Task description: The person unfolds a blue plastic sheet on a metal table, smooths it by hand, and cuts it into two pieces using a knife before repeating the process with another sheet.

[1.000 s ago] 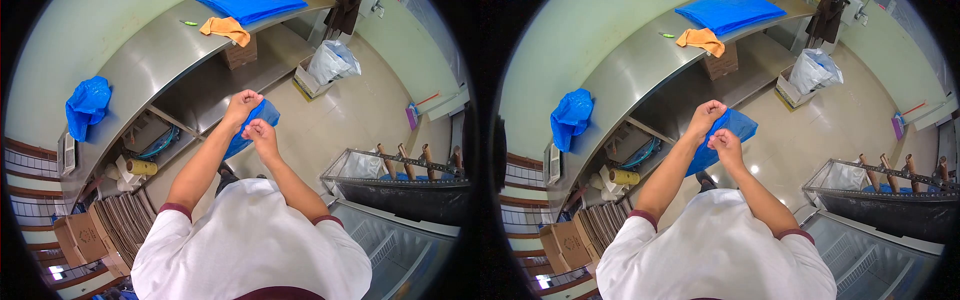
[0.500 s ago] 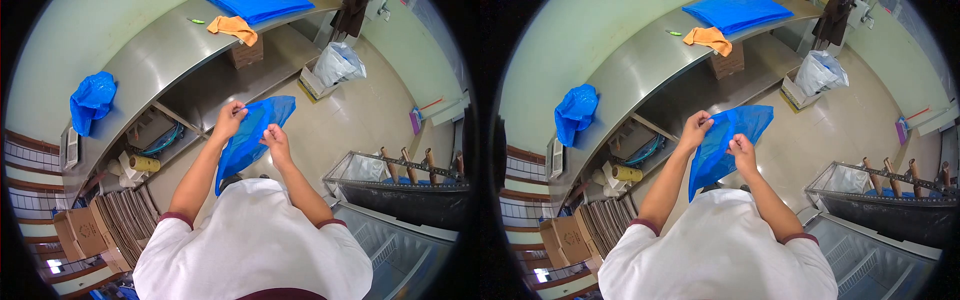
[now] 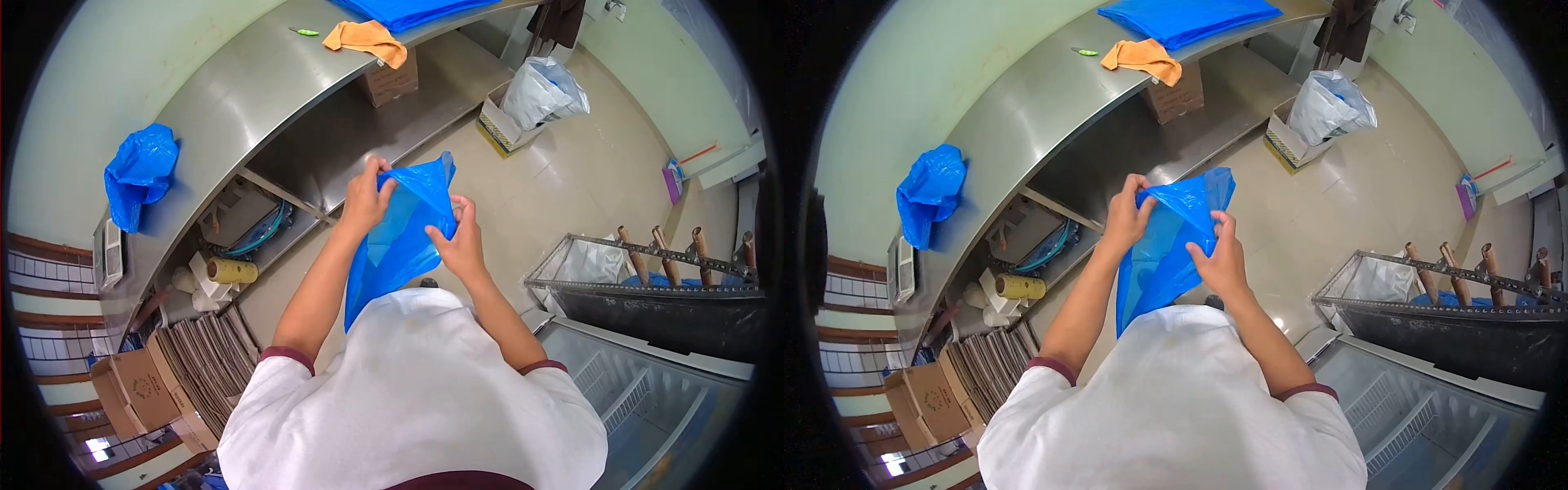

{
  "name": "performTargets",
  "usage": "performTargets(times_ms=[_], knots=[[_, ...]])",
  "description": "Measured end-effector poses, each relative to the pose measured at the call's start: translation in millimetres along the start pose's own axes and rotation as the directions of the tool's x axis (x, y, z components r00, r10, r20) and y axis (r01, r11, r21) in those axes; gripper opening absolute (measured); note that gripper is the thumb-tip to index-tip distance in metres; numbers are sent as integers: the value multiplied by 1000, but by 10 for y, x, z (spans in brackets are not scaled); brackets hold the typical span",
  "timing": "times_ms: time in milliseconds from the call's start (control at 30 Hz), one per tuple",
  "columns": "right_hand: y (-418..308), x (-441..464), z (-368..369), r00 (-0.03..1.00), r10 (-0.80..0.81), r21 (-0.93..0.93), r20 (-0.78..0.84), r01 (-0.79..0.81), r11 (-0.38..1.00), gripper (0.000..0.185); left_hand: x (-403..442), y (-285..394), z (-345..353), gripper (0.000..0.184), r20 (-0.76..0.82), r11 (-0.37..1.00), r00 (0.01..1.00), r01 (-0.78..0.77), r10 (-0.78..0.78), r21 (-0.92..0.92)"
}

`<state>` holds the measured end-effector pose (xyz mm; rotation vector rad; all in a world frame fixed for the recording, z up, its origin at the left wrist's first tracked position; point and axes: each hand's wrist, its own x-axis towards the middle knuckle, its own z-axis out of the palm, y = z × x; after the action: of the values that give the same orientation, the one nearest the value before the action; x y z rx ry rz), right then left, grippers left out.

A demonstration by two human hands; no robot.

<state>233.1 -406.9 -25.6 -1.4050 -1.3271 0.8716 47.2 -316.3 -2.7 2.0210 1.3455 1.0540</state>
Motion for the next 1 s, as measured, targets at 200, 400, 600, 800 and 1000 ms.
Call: performTargets(times_ms=[200,400,600,800,1000], knots=[[119,278,-152,947,-303,-238,-102,273,932,16,-20,-39,-5,36,141,975,989,-74,45,208],[28,221,-36,999,1,-77,-36,-4,997,9,-312,152,70,26,-9,978,991,133,-134,163],[104,102,100,999,-49,-101,21,51,994,13,-905,168,466,48,386,735,855,503,-347,-455],[70,-6,214,993,-4,-109,116,16,994,14,-980,-148,738,55,533,-25,718,586,-449,-810],[180,-25,63,952,-81,40,296,72,997,14,-912,-167,579,20,483,-235,755,422,-443,-876]])
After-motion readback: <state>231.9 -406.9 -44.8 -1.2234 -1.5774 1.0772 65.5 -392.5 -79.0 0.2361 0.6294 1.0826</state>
